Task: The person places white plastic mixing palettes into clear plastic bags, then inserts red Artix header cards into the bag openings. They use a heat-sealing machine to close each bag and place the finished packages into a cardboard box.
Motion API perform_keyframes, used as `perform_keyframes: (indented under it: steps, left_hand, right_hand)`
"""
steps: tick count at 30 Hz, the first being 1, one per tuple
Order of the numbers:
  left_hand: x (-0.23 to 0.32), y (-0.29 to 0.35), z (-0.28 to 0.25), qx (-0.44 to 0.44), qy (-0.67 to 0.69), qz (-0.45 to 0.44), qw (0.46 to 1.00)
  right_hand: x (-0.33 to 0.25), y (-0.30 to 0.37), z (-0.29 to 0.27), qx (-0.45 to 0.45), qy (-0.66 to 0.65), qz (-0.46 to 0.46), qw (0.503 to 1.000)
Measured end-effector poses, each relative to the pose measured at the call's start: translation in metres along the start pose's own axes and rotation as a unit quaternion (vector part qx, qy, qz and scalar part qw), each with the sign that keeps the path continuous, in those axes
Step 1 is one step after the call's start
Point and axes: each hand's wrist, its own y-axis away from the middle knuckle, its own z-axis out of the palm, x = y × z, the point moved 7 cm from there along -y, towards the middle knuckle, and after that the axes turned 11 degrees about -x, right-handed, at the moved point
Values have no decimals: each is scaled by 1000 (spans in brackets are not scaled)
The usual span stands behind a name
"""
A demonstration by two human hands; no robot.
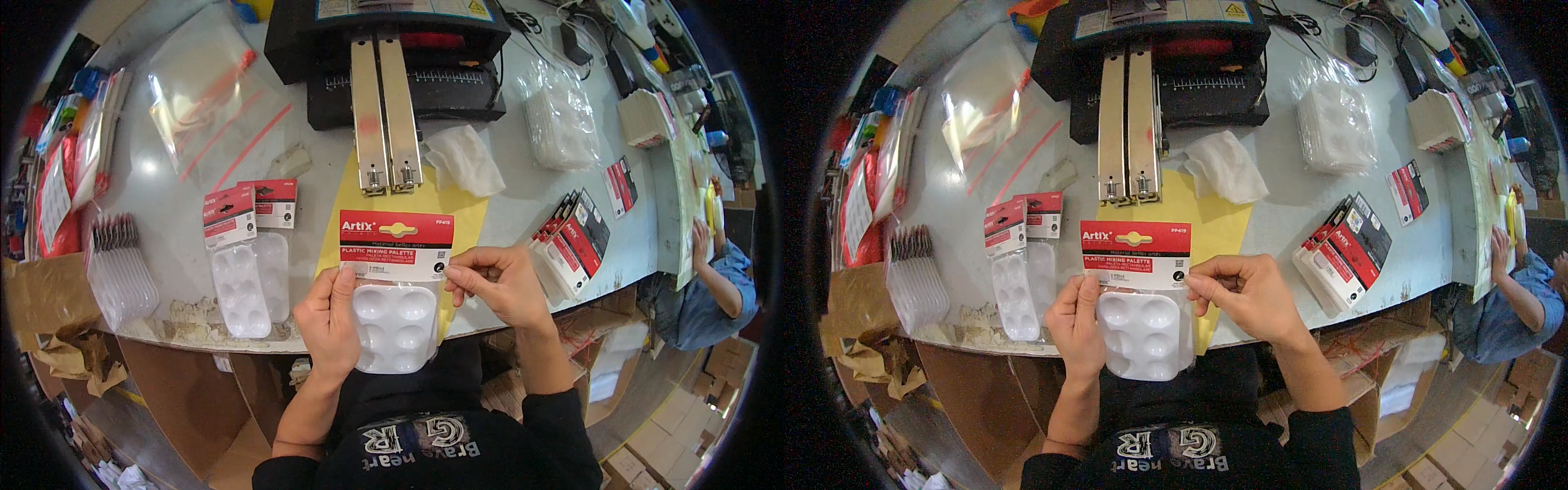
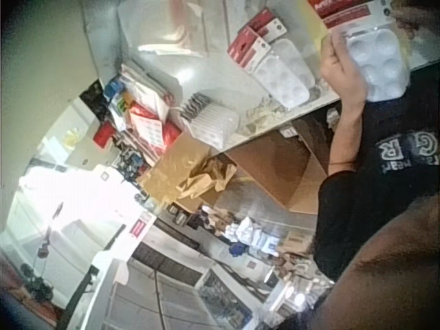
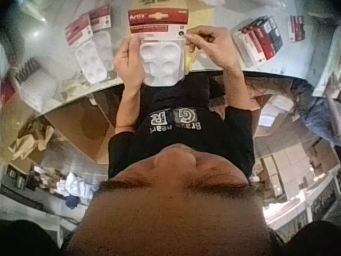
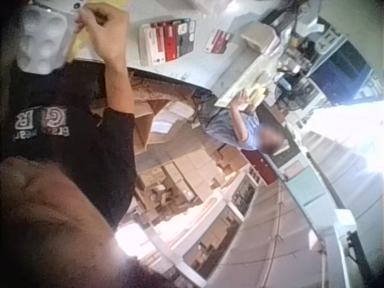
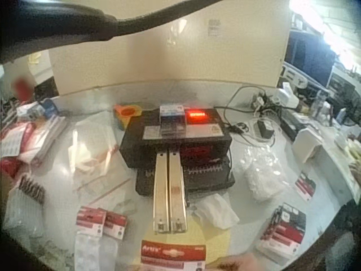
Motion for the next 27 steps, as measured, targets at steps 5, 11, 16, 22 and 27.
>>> perform_keyframes:
  steps: [5,11,16,22,27]
  left_hand:
    - [-1,4,-2,-20,-17,-15,1000]
    - [-8,-28,7,-14,-13,-12,1000]
    - [-9,-30,3,-24,-7,-4,1000]
    - [-31,-46,7,-15,-3,-21,1000]
    - [-23,-70,9,-27,-27,13,999]
  right_hand:
    - [4,1,14,-11,-78,-19,997]
    - [6,-42,12,75,-212,-80,971]
    - [16,-38,6,90,-160,-59,981]
    - [21,-56,3,114,-144,-82,980]
    - [12,-69,-9,147,-123,-125,974]
